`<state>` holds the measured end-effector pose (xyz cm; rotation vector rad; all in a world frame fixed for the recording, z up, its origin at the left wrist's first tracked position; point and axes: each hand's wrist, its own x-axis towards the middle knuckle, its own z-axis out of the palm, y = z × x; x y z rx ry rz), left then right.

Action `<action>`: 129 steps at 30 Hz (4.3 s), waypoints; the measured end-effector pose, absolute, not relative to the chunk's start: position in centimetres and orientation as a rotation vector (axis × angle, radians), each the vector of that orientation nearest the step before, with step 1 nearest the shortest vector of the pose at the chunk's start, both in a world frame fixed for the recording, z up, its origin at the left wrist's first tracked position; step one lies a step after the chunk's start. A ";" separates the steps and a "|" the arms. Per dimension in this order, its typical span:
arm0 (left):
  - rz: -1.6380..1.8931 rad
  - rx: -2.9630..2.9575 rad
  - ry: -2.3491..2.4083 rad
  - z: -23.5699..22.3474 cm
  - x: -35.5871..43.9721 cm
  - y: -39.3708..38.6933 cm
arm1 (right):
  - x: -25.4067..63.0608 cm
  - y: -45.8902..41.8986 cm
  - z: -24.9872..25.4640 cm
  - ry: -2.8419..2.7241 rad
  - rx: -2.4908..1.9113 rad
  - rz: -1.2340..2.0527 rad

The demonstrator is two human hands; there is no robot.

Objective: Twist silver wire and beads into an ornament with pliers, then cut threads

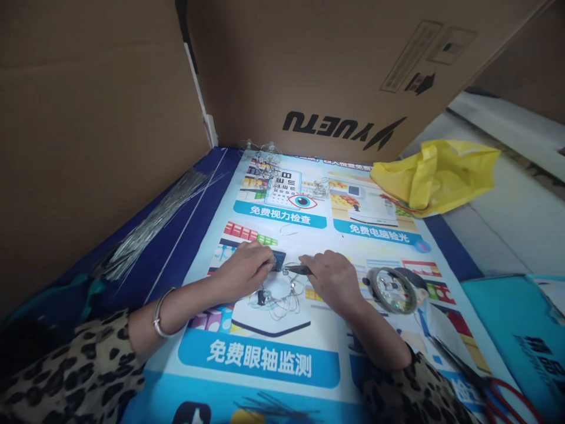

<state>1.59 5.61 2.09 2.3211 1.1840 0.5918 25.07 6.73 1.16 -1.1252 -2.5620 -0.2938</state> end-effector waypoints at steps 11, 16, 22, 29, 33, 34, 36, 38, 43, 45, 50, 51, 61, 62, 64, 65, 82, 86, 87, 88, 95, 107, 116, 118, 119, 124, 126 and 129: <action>0.561 2.348 1.224 2.1 1.7 5.3 | 24.4 6.6 1.3 -2.640 -1.097 -0.472; 0.577 2.343 1.230 2.0 1.8 5.4 | 24.3 6.5 1.3 -2.644 -1.079 -0.547; 0.555 2.334 1.250 2.0 1.8 5.5 | 24.2 6.5 1.3 -2.640 -1.092 -0.611; 0.549 2.342 1.265 1.9 1.8 5.4 | 24.1 6.4 1.2 -2.647 -1.081 -0.618; 0.560 2.351 1.260 1.8 1.8 5.4 | 24.1 6.4 1.3 -2.673 -1.075 -0.597; 0.561 2.351 1.257 1.8 1.8 5.4 | 24.1 6.4 1.3 -2.678 -1.073 -0.584; 0.562 2.351 1.251 1.9 1.8 5.4 | 24.0 6.5 1.3 -2.682 -1.066 -0.548; 0.558 2.348 1.244 2.0 1.7 5.4 | 24.1 6.5 1.3 -2.681 -1.063 -0.505; 0.553 2.336 1.238 1.9 1.6 5.5 | 24.4 6.5 1.2 -2.677 -1.063 -0.429; 0.552 2.330 1.249 1.9 1.6 5.5 | 24.4 6.6 1.1 -2.673 -1.068 -0.414; 0.546 2.309 1.253 1.9 1.5 5.6 | 24.4 6.7 1.2 -2.664 -1.099 -0.336; 0.554 2.308 1.243 1.9 1.5 5.6 | 24.4 6.7 1.2 -2.662 -1.111 -0.312; 0.679 2.435 1.009 1.4 1.0 5.8 | 24.4 6.6 1.2 -2.633 -1.182 -0.194; 0.691 2.435 1.004 1.5 1.0 5.8 | 24.4 6.6 1.2 -2.635 -1.189 -0.190; 0.729 2.434 0.991 1.7 1.0 5.9 | 24.4 6.6 1.2 -2.641 -1.203 -0.183; 0.754 2.435 0.985 1.8 1.0 5.8 | 24.4 6.6 1.2 -2.641 -1.210 -0.180; 0.833 2.392 1.084 1.5 1.8 5.4 | 24.2 6.4 1.3 -2.641 -1.271 -0.157; 0.837 2.366 1.084 1.5 1.7 5.4 | 24.3 6.2 1.7 -2.653 -1.313 -0.129; 0.830 2.360 1.084 1.6 1.7 5.4 | 24.4 6.1 1.8 -2.654 -1.327 -0.115; 0.821 2.356 1.085 1.6 1.6 5.4 | 24.5 6.0 2.0 -2.652 -1.339 -0.102; 0.765 2.312 1.124 2.0 1.2 5.2 | 25.4 5.6 2.7 -2.542 -1.399 -0.076; 0.656 2.392 1.221 1.7 1.4 5.1 | 25.2 4.1 3.6 -2.601 -1.316 -0.127; 0.605 2.460 1.238 1.3 1.5 5.1 | 23.5 3.6 3.5 -2.739 -1.352 -0.224; 0.614 2.471 1.225 1.4 1.6 5.0 | 23.4 3.7 3.3 -2.733 -1.342 -0.242; 0.617 2.474 1.218 1.4 1.6 5.0 | 23.4 3.7 3.2 -2.730 -1.333 -0.250; 0.658 2.441 1.208 1.5 1.6 4.9 | 23.1 3.7 2.9 -2.727 -1.286 -0.288; 0.670 2.430 1.201 1.5 1.5 4.9 | 23.1 3.7 2.9 -2.723 -1.281 -0.299; 0.654 2.402 1.192 1.6 1.5 4.8 | 23.2 3.7 2.8 -2.722 -1.281 -0.299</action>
